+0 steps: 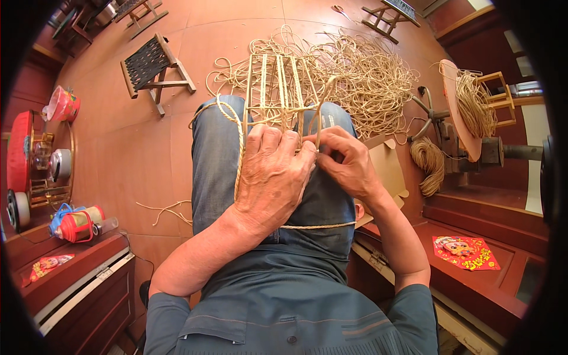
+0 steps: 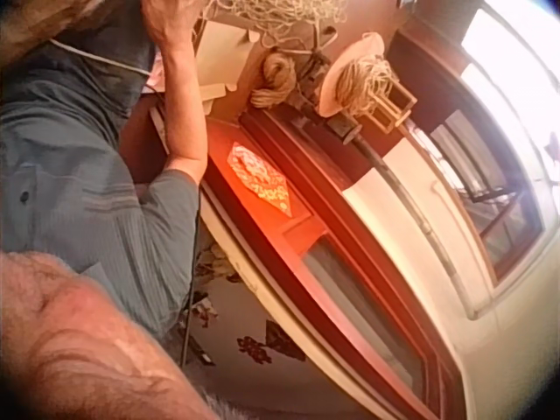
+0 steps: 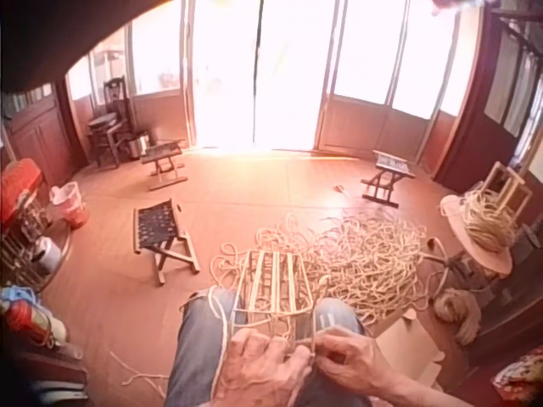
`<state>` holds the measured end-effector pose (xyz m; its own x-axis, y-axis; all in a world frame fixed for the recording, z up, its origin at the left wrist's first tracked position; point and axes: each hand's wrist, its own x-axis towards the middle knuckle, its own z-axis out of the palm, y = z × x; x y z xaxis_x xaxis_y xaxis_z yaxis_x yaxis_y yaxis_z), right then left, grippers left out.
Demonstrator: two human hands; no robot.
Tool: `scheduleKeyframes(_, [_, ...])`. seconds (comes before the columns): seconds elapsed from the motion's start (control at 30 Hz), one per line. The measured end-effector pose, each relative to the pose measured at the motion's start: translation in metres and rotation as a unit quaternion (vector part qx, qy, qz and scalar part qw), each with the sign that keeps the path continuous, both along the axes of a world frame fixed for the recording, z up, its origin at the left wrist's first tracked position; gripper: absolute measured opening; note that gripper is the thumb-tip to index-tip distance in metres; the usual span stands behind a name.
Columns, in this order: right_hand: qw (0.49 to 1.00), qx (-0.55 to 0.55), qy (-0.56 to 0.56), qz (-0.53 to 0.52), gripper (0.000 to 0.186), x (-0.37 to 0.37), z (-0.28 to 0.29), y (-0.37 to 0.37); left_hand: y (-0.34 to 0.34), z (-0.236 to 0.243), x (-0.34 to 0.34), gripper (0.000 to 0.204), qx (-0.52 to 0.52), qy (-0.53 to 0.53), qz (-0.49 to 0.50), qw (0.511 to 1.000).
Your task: Weaving a small basket using thin straw or wooden strips.
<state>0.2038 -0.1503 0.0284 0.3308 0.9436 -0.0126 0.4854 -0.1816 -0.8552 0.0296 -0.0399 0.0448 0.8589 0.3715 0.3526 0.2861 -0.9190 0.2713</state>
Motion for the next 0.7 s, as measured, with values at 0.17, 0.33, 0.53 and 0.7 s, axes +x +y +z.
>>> scheduleKeyframes(0.17, [0.999, -0.030, -0.038, 0.005, 0.031, 0.000, 0.003, 0.003, -0.001, 0.007, -0.001, 0.025, -0.014, -0.018, -0.004, 1.000])
scheduleKeyframes(0.33, [0.995, -0.043, -0.089, 0.031, 0.020, 0.000, 0.003, 0.001, -0.001, 0.009, -0.002, 0.030, -0.031, 0.002, 0.002, 1.000])
scheduleKeyframes(0.53, [0.992, -0.029, -0.118, 0.025, 0.020, 0.000, -0.004, 0.002, -0.004, 0.006, -0.003, 0.034, -0.035, -0.022, 0.009, 0.999])
scheduleKeyframes(0.7, [0.984, -0.007, -0.164, 0.066, 0.019, 0.005, -0.008, 0.007, -0.003, 0.002, -0.003, 0.033, -0.032, -0.031, 0.004, 0.999])
